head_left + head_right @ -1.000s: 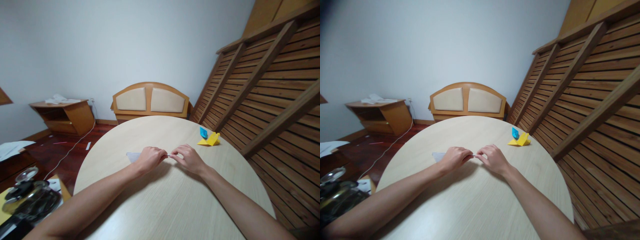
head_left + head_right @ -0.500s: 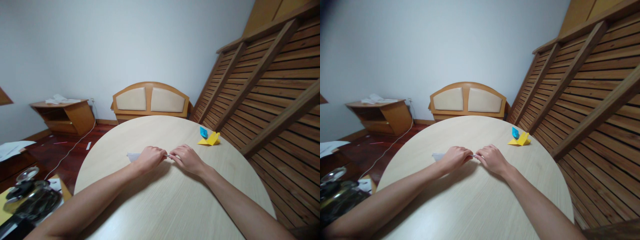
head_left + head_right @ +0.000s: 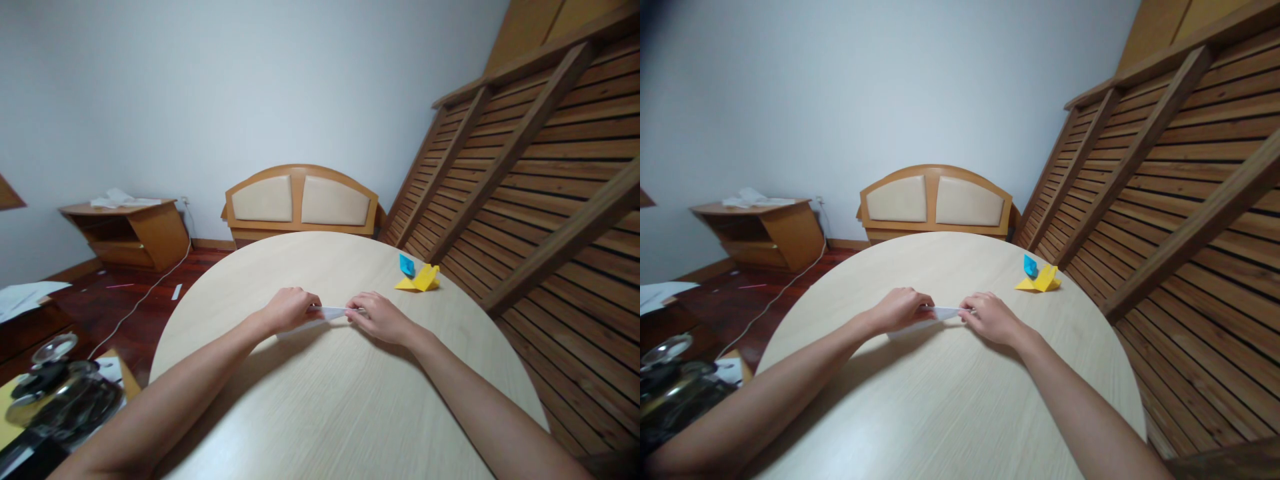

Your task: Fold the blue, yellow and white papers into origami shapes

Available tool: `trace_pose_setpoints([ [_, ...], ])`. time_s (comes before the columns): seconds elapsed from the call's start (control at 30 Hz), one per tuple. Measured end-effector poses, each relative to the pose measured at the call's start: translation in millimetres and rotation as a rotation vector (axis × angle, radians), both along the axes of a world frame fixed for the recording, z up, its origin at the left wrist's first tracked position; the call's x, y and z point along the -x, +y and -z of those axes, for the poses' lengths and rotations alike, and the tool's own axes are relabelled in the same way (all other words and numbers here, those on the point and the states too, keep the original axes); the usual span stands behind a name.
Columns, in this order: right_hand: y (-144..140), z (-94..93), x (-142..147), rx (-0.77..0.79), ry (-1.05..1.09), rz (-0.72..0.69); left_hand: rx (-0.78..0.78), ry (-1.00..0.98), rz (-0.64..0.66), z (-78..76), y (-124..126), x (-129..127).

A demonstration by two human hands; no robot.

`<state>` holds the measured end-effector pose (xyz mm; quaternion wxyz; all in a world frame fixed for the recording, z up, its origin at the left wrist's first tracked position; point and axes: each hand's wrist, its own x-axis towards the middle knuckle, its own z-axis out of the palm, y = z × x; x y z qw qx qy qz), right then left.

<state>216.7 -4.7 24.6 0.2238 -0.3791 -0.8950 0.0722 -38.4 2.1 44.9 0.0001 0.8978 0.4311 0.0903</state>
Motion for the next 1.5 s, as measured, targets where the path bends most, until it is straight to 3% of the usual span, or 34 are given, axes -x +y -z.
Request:
trace_pose_setpoints([
  [0.17,12,12.9,-14,0.119,0.086,0.031,-0.279,-0.109,0.156,9.4,4,0],
  [0.23,16,20.2,-18,0.128,0.098,0.036,-0.309,-0.12,0.221,18.4,-6,-11],
  [0.33,20,27.9,-22,0.141,0.063,0.103,-0.218,-0.11,0.289,35.1,-27,-31],
  [0.5,15,22.7,-21,0.221,-0.106,0.243,0.09,-0.035,0.239,53.4,-41,-43],
  [0.67,7,13.6,-11,0.207,-0.218,0.311,0.22,-0.036,0.177,53.3,-35,-39],
  [0.93,-1,12.4,-2,-0.025,-0.338,0.434,0.239,-0.049,0.137,50.5,-36,-43],
  [1.03,-3,13.1,8,-0.09,-0.258,0.315,0.226,-0.067,0.14,51.6,-35,-43],
  [1.17,-5,19.3,19,-0.016,-0.15,0.103,0.212,-0.067,0.123,53.3,-29,-42],
  [1.37,-8,25.7,22,0.06,-0.169,0.067,0.218,-0.004,0.108,55.9,-17,-35],
  [1.5,-12,25.6,24,0.064,-0.259,0.104,0.191,0.035,0.009,57.4,-16,-27],
])
